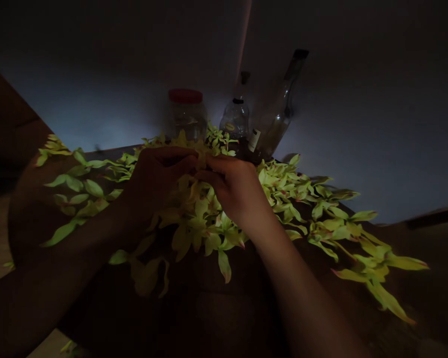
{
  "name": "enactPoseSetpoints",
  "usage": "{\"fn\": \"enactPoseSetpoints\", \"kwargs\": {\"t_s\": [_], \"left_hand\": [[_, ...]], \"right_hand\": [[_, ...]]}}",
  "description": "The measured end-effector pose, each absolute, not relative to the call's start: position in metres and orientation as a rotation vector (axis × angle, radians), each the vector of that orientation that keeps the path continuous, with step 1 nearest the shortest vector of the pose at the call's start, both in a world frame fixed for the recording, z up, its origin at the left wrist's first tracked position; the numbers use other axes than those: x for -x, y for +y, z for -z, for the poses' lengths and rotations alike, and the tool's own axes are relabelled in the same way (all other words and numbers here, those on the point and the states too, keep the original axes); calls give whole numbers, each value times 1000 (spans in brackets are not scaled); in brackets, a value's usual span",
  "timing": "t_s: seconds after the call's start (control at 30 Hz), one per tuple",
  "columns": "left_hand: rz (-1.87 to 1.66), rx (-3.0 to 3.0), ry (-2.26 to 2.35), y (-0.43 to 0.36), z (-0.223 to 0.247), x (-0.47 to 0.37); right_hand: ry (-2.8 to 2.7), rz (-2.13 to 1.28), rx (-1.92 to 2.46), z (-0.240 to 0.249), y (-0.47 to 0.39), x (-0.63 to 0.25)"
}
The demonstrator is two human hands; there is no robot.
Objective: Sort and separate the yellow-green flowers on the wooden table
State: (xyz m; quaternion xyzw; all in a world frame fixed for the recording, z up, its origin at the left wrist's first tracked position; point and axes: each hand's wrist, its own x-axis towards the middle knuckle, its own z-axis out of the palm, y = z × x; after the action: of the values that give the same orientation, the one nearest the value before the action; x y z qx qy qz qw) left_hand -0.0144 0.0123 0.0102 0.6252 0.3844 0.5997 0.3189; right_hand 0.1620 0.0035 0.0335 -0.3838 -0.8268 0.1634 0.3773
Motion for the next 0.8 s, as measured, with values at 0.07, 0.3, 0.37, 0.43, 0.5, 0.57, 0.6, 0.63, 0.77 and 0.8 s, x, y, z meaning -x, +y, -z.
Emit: {"fn": "enactPoseSetpoints", "kwargs": {"t_s": [0.07, 0.3, 0.37, 0.43, 0.5, 0.57, 0.6, 0.63, 0.77, 0.8], "left_hand": [[-1576, -1646, 1010, 12, -10, 14], [-1611, -1696, 979, 14, -7, 15], [-1627, -1696, 969, 15, -7, 15], [-1643, -1695, 974, 15, -8, 14], [-1662, -1709, 988, 14, -9, 12], [-1699, -1723, 988, 13, -10, 11], [-1728, -1722, 979, 14, -10, 11], [-1764, -1715, 966, 14, -10, 11], [-1969, -1775, 1010, 21, -7, 20], [-2021, -1832, 1049, 22, -6, 23]], "right_hand": [[-2110, -430, 976, -34, 4, -162], [-2112, -480, 932, -35, 5, -164], [-2095, -503, 944, -36, 5, -165], [-2073, -549, 1006, -36, 5, -166], [-2064, -642, 1062, -35, 4, -167], [-2061, -755, 1082, -33, 3, -169], [-2046, -802, 1088, -31, 5, -170], [-2012, -836, 1109, -30, 8, -172], [-1780, -939, 1266, -32, 59, -174], [-1754, -934, 1257, -34, 81, -172]]}}
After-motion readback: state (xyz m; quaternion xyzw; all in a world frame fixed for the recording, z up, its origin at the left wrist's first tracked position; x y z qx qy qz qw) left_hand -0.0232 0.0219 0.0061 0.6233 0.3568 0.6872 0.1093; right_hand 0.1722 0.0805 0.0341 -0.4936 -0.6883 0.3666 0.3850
